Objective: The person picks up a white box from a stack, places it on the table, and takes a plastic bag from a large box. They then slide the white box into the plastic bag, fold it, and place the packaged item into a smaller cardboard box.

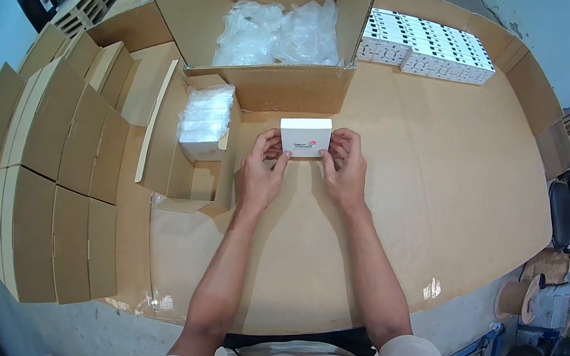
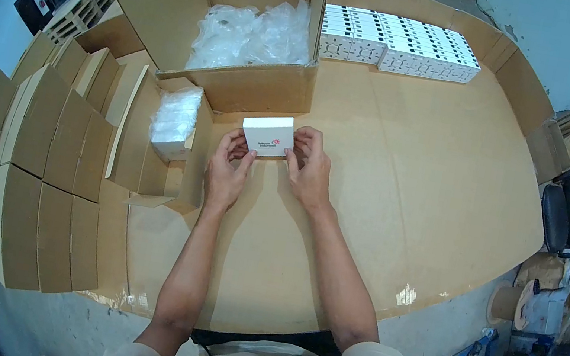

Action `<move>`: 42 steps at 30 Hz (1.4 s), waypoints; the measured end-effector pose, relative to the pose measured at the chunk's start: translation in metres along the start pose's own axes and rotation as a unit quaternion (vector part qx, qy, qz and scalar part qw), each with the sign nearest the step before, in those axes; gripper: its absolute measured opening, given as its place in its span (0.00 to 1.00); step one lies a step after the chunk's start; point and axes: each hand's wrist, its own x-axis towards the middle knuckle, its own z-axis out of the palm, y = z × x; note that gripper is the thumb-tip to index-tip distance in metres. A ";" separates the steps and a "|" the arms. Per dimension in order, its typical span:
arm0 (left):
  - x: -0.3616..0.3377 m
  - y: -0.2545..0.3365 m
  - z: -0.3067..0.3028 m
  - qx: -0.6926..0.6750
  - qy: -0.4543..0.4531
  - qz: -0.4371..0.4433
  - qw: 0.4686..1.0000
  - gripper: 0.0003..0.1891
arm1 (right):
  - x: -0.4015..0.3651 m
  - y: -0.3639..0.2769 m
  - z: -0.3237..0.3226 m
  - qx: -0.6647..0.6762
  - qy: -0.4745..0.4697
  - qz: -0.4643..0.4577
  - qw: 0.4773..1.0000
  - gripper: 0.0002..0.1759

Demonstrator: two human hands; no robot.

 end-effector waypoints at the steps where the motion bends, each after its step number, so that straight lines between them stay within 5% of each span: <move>1: -0.001 0.002 0.001 -0.002 0.004 -0.007 1.000 0.23 | 0.000 0.000 0.000 -0.012 -0.003 0.000 1.000 0.20; 26: -0.002 -0.006 0.005 -0.005 0.022 0.023 0.999 0.17 | 0.000 0.001 -0.002 -0.038 -0.017 -0.013 0.999 0.23; 42: -0.003 0.002 0.002 0.037 0.025 0.020 0.999 0.22 | -0.001 -0.004 -0.005 -0.042 -0.029 -0.011 0.999 0.26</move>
